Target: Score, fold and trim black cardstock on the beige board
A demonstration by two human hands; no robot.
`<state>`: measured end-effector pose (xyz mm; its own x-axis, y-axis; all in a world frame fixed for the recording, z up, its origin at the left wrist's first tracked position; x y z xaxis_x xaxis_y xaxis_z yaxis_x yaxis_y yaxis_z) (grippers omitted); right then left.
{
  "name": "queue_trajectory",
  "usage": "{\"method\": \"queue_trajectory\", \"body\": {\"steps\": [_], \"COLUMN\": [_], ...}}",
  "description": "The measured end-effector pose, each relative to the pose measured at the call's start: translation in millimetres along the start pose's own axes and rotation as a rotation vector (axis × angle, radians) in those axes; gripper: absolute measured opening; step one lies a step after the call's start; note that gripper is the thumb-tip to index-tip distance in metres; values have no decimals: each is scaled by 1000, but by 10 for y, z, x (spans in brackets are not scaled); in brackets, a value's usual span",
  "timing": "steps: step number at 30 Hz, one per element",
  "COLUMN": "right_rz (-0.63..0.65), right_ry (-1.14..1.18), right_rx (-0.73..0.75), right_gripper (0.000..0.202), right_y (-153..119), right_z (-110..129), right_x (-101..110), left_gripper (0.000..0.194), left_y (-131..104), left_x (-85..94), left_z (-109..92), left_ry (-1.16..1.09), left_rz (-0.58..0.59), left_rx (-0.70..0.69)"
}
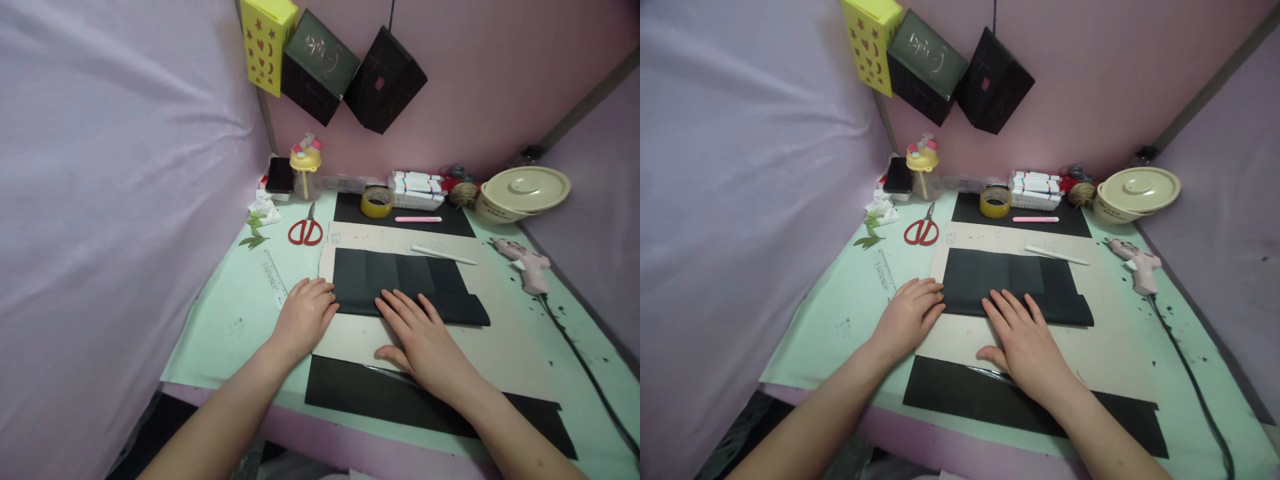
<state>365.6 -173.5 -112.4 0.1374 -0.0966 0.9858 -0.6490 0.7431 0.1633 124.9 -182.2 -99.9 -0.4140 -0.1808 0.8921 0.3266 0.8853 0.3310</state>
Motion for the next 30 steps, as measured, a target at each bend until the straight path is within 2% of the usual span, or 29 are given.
{"method": "queue_trajectory", "body": {"steps": [9, 15, 20, 30], "right_rz": [9, 21, 18, 10], "right_ry": [-13, -24, -32, -37], "right_rx": [-18, -22, -19, -12], "right_gripper": [73, 74, 73, 74], "right_y": [9, 12, 8, 1], "right_z": [20, 26, 23, 23], "right_x": [13, 25, 18, 0], "left_gripper": [16, 17, 15, 12], "left_y": [0, -20, -17, -6], "left_x": [1, -26, -5, -72], "left_z": [-55, -114, -132, -59], "left_ry": [78, 135, 123, 82], "left_rz": [28, -24, -90, -134], "left_rx": [-3, -38, -15, -30]}}
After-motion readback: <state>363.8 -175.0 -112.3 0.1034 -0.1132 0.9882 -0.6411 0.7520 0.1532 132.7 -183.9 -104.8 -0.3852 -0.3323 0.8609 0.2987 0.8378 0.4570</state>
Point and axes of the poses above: each hand's wrist, its own y-axis towards the middle knuckle, its own x-axis out of the back of the hand, z = x × y, the point moved 2 cm from there along y, towards the middle knuckle, and after that the axes turned 4 degrees about -x, right-handed, at the moved point
